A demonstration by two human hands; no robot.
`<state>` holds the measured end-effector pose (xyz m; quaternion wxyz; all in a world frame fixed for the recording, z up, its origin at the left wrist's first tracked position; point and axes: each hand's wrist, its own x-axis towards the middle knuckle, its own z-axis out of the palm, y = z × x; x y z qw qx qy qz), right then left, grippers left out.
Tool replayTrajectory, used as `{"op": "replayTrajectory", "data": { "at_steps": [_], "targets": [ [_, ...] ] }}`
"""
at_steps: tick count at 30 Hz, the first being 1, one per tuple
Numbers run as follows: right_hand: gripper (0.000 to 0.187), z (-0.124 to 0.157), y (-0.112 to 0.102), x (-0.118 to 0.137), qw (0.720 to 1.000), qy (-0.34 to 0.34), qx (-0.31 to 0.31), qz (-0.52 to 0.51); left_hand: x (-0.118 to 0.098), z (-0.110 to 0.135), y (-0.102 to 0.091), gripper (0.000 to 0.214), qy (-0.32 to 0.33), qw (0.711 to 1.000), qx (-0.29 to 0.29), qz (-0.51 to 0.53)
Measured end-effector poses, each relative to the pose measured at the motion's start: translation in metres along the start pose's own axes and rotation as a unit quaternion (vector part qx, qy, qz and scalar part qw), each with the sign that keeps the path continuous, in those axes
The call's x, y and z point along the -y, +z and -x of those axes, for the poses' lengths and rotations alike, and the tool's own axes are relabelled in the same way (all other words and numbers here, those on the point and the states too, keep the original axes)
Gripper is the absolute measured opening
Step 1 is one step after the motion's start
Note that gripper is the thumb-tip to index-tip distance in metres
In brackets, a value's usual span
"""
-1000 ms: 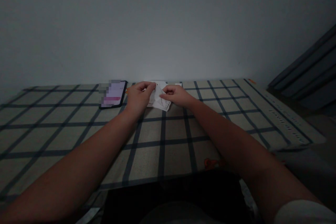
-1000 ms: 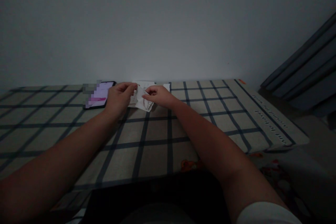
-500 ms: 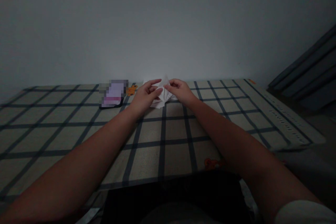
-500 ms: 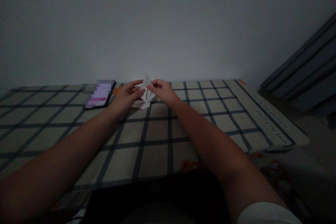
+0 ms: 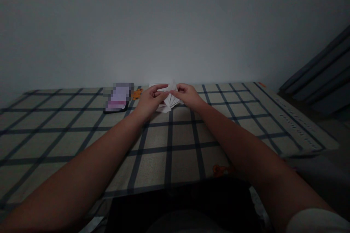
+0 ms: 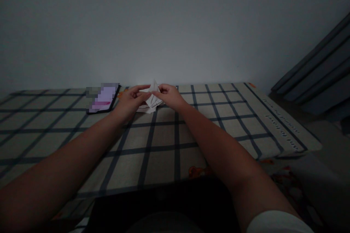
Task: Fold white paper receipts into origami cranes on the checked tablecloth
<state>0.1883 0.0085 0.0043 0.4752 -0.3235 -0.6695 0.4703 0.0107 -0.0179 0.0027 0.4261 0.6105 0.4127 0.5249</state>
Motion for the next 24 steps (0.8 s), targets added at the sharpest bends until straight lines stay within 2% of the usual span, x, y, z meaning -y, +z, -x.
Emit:
{"op": "replayTrajectory", "data": {
  "at_steps": [5,11,15,19,22,24],
  "targets": [
    [0.025,-0.0009,0.0010,0.0005,0.999,0.007,0.021,-0.027,-0.0050,0.0002,0.0012,0.033,0.020,0.997,-0.040,-0.061],
    [0.029,0.0007,0.0001,0.0037,1.000,-0.001,-0.006,0.021,-0.0055,0.0007,0.0015,0.030,0.033,0.998,-0.033,-0.052],
    [0.028,0.0002,-0.0003,0.0033,1.000,0.001,0.006,0.013,-0.0072,0.0022,0.0007,0.031,0.031,0.998,-0.022,-0.046],
    [0.026,-0.0009,-0.0002,0.0014,1.000,0.003,0.012,-0.008,-0.0097,0.0035,0.0010,0.046,0.015,1.000,-0.017,-0.012],
    [0.027,-0.0008,-0.0009,0.0005,1.000,0.002,-0.011,-0.016,-0.0070,0.0024,0.0020,0.063,-0.021,0.999,0.006,0.027],
    [0.028,-0.0005,-0.0012,0.0006,1.000,0.005,-0.024,-0.020,-0.0044,0.0017,0.0026,0.066,-0.045,0.998,0.022,0.032]
  ]
}}
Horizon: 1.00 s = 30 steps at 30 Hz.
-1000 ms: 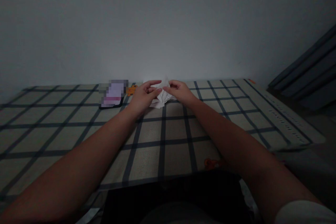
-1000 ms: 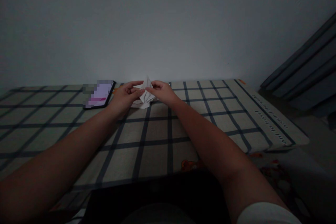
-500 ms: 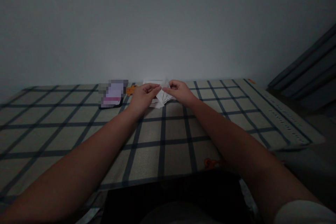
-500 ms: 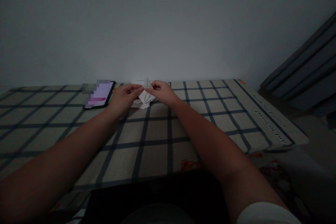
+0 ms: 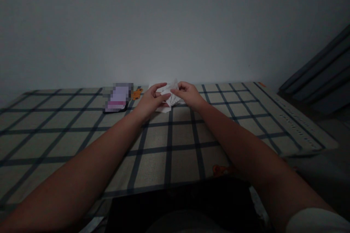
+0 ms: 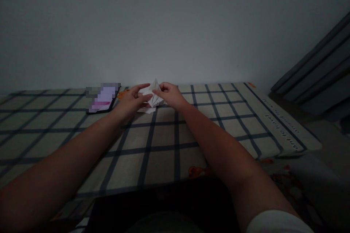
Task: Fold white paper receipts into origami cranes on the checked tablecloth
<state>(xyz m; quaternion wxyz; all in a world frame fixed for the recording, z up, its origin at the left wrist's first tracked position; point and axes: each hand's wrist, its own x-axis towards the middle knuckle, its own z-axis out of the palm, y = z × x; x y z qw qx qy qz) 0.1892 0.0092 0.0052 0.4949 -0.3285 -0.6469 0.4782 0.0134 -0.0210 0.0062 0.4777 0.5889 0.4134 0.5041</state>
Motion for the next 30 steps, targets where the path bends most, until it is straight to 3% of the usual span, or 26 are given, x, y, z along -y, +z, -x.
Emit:
{"op": "replayTrajectory", "data": {
  "at_steps": [8,21,30],
  "targets": [
    [0.035,-0.001,0.002,-0.001,1.000,-0.031,0.004,0.004,-0.002,0.002,0.000,0.058,0.033,0.998,0.002,-0.046],
    [0.035,-0.001,0.002,-0.003,0.997,-0.069,-0.025,0.005,-0.004,0.005,0.003,0.066,0.014,0.998,0.021,-0.051],
    [0.033,0.003,0.003,0.009,0.998,-0.033,-0.048,0.029,-0.005,0.005,0.003,0.068,0.013,0.999,0.036,-0.020]
  ]
}}
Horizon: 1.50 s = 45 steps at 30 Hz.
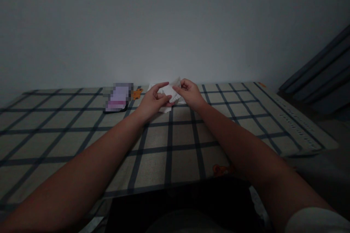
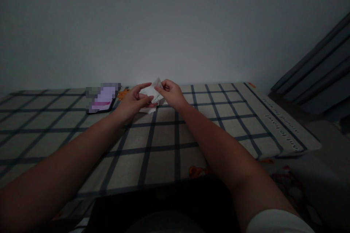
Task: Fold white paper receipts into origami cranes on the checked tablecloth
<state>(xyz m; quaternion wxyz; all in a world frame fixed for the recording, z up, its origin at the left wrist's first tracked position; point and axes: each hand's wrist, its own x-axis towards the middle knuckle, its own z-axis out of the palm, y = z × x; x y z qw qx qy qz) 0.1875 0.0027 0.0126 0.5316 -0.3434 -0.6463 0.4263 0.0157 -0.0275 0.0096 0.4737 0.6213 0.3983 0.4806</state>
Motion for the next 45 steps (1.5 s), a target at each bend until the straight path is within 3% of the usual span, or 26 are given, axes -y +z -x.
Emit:
{"op": "replayTrajectory", "data": {
  "at_steps": [18,22,27,34,40,45],
  "targets": [
    [0.039,-0.004,-0.002,-0.007,1.000,-0.016,-0.018,-0.013,-0.006,0.001,0.000,0.081,-0.008,1.000,0.025,0.018],
    [0.036,-0.004,-0.004,-0.010,0.999,0.009,0.021,-0.028,-0.003,-0.001,-0.002,0.079,0.011,1.000,0.001,-0.026],
    [0.029,-0.002,-0.004,-0.011,0.996,0.014,0.091,-0.002,-0.004,-0.001,-0.003,0.062,0.057,0.996,-0.057,-0.035],
    [0.034,-0.004,-0.004,-0.015,0.993,0.038,0.079,-0.081,-0.001,-0.006,-0.007,0.051,0.070,0.993,-0.091,0.005],
    [0.025,-0.002,-0.004,-0.008,0.995,0.056,0.079,0.010,0.000,-0.006,-0.006,0.055,0.061,0.994,-0.096,0.006],
    [0.024,-0.001,-0.004,-0.005,0.996,0.049,0.079,0.010,0.000,-0.005,-0.005,0.060,0.056,0.995,-0.087,0.000]
  ]
}}
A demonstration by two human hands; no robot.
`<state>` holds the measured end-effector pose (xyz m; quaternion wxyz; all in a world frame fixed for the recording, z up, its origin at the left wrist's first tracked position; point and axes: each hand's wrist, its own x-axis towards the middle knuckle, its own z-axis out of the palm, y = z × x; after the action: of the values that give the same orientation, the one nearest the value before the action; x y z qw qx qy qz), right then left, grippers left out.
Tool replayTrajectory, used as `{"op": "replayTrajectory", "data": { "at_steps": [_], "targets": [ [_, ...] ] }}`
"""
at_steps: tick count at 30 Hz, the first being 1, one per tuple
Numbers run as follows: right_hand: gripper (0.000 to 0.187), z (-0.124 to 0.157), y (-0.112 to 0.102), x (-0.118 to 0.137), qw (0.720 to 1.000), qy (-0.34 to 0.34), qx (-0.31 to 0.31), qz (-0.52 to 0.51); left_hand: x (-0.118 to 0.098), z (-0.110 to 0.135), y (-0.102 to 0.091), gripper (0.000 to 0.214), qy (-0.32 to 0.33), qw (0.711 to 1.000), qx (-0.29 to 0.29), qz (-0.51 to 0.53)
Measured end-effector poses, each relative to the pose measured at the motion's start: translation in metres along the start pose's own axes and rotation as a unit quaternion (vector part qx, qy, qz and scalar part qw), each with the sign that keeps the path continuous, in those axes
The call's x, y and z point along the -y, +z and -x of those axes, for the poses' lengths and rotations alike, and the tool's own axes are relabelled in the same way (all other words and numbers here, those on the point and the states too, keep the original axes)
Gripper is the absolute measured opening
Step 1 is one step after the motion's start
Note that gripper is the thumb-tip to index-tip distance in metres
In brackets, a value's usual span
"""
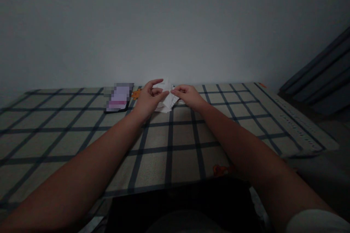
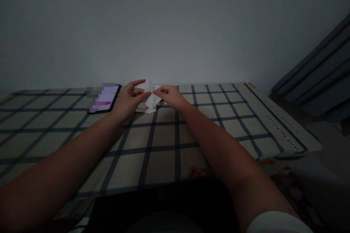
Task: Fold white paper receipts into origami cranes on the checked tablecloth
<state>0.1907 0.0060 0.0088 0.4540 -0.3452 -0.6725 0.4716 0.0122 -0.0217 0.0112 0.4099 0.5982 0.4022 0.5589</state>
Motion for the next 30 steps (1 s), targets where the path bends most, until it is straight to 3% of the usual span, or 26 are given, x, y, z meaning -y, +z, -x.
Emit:
{"op": "replayTrajectory", "data": {
  "at_steps": [7,12,17,30],
  "targets": [
    [0.024,-0.002,-0.001,-0.004,1.000,0.001,0.021,-0.017,0.003,-0.003,-0.001,0.061,0.021,0.999,-0.025,0.012],
    [0.022,-0.004,-0.002,-0.007,0.999,-0.031,-0.022,-0.029,0.005,0.000,0.000,0.068,-0.011,1.000,0.018,-0.003],
    [0.021,-0.006,-0.002,-0.012,0.996,-0.080,-0.042,0.000,0.008,-0.001,-0.001,0.067,-0.003,1.000,0.005,-0.008],
    [0.018,-0.006,-0.005,-0.004,0.996,-0.055,-0.032,0.059,0.012,-0.003,0.001,0.062,0.065,0.998,0.019,-0.020]
  ]
}}
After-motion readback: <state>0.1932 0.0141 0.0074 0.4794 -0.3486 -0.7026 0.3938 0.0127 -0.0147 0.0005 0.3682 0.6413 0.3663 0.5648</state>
